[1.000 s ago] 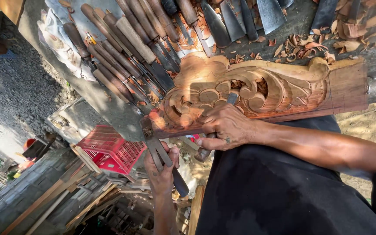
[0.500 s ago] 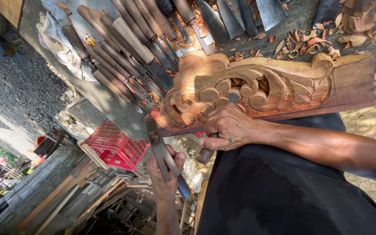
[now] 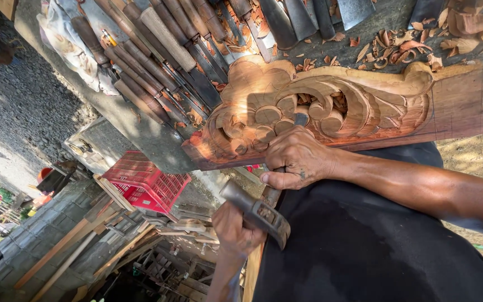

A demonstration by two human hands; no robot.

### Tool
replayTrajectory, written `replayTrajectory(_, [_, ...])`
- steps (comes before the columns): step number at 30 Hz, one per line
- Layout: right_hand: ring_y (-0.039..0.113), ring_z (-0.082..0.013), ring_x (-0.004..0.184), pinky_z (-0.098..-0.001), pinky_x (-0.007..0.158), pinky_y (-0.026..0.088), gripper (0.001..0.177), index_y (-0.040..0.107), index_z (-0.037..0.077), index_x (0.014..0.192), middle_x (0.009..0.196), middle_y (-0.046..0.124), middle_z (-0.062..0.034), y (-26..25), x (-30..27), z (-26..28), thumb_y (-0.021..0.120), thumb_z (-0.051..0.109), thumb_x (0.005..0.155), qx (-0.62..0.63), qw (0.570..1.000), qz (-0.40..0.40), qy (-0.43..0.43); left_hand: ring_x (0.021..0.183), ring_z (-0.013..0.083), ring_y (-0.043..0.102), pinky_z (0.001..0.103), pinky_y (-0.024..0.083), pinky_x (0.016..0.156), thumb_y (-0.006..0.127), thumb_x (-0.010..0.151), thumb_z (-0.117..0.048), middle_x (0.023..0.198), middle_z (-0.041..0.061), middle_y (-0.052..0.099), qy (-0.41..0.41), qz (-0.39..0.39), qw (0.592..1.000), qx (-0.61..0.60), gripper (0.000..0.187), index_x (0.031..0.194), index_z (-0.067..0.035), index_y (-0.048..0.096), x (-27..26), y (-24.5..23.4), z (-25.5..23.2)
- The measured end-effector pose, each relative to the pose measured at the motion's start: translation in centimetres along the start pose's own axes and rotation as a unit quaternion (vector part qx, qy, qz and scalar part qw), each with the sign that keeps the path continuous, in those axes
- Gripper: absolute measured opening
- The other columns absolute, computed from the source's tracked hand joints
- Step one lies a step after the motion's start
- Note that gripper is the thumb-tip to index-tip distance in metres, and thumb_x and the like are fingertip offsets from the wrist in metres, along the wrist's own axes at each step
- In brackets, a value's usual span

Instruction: Carving a decorative wood panel using a hammer and chisel.

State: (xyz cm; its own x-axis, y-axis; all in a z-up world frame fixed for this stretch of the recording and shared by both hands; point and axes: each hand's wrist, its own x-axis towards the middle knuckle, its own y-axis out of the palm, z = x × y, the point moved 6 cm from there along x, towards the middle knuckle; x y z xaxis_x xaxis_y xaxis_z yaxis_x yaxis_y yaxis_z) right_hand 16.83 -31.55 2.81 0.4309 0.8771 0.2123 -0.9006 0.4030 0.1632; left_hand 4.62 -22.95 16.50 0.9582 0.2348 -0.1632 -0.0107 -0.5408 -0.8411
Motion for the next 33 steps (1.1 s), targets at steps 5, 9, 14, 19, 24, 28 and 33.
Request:
replayTrajectory(5, [0.057, -0.0324, 0.057, -0.0465, 0.055, 0.045, 0.044, 0.054, 0.004, 0.057, 0.056, 0.053, -0.0107, 0.2, -0.4, -0.8, 0.066, 0.032, 0.090, 0.000, 1.000, -0.007, -0.002, 0.055, 0.0228, 0.057, 0.041, 0.047, 0.052, 0.077, 0.081, -0.009, 0.069, 0.007, 0.051, -0.220, -0.058, 0.941, -0.251, 0.022, 0.082, -0.003, 0.055, -6.0, 1.6, 4.2])
replayTrajectory(9, [0.053, -0.0319, 0.053, -0.0473, 0.052, 0.043, 0.044, 0.051, 0.004, 0.057, 0.054, 0.050, -0.0113, -0.2, -0.4, -1.3, 0.065, 0.029, 0.090, -0.036, 0.999, -0.017, -0.006, 0.054, 0.0274, 0.056, 0.042, 0.046, 0.052, 0.072, 0.079, -0.010, 0.068, 0.011, 0.050, -0.090, -0.016, 0.992, -0.083, 0.023, 0.078, -0.001, 0.052, 0.7, 0.3, 0.2])
replayTrajectory(14, [0.054, -0.0338, 0.059, -0.0479, 0.055, 0.042, 0.043, 0.049, 0.004, 0.061, 0.060, 0.048, -0.0132, -0.6, 0.1, 0.0, 0.065, 0.028, 0.093, -0.009, 0.999, -0.040, -0.018, 0.054, 0.0228, 0.057, 0.036, 0.047, 0.051, 0.069, 0.084, -0.001, 0.071, 0.009, 0.057, 0.042, -0.095, 0.993, 0.053, 0.023, 0.085, 0.005, 0.047, 1.2, -1.1, -3.7])
replayTrajectory(19, [0.055, -0.0287, 0.058, -0.0446, 0.056, 0.046, 0.038, 0.054, 0.009, 0.064, 0.061, 0.052, -0.0070, 0.3, 0.0, 1.5, 0.063, 0.028, 0.095, 0.006, 0.997, -0.060, -0.050, 0.059, 0.0180, 0.060, 0.033, 0.049, 0.051, 0.069, 0.087, 0.006, 0.074, 0.006, 0.058, -0.036, -0.126, 0.991, -0.033, 0.019, 0.085, 0.001, 0.051, 2.1, -2.8, -3.0])
replayTrajectory(24, [0.052, -0.0308, 0.056, -0.0461, 0.055, 0.044, 0.044, 0.049, 0.007, 0.058, 0.056, 0.048, -0.0077, -0.1, 0.3, 0.0, 0.065, 0.029, 0.093, -0.042, 0.998, -0.047, -0.026, 0.061, 0.0171, 0.064, 0.031, 0.051, 0.053, 0.073, 0.087, 0.006, 0.079, 0.009, 0.061, -0.053, -0.134, 0.988, -0.059, 0.023, 0.087, 0.001, 0.050, 1.8, -2.9, -2.0])
replayTrajectory(28, [0.052, -0.0306, 0.057, -0.0457, 0.056, 0.043, 0.043, 0.050, 0.007, 0.059, 0.057, 0.049, -0.0074, -0.5, 0.2, -0.1, 0.065, 0.028, 0.094, -0.030, 0.998, -0.053, -0.017, 0.062, 0.0189, 0.065, 0.033, 0.053, 0.055, 0.073, 0.084, 0.005, 0.078, 0.011, 0.064, -0.071, -0.097, 0.992, -0.031, 0.019, 0.086, 0.002, 0.054, 2.3, -2.5, -2.1])
replayTrajectory(33, [0.051, -0.0310, 0.057, -0.0463, 0.055, 0.042, 0.043, 0.047, 0.006, 0.059, 0.057, 0.046, -0.0080, -0.7, 0.3, 0.1, 0.064, 0.025, 0.094, -0.024, 0.998, -0.059, -0.015, 0.062, 0.0194, 0.066, 0.032, 0.055, 0.056, 0.074, 0.082, 0.002, 0.076, 0.011, 0.064, -0.075, -0.086, 0.993, -0.033, 0.019, 0.087, 0.002, 0.056, 2.4, -2.3, -2.4])
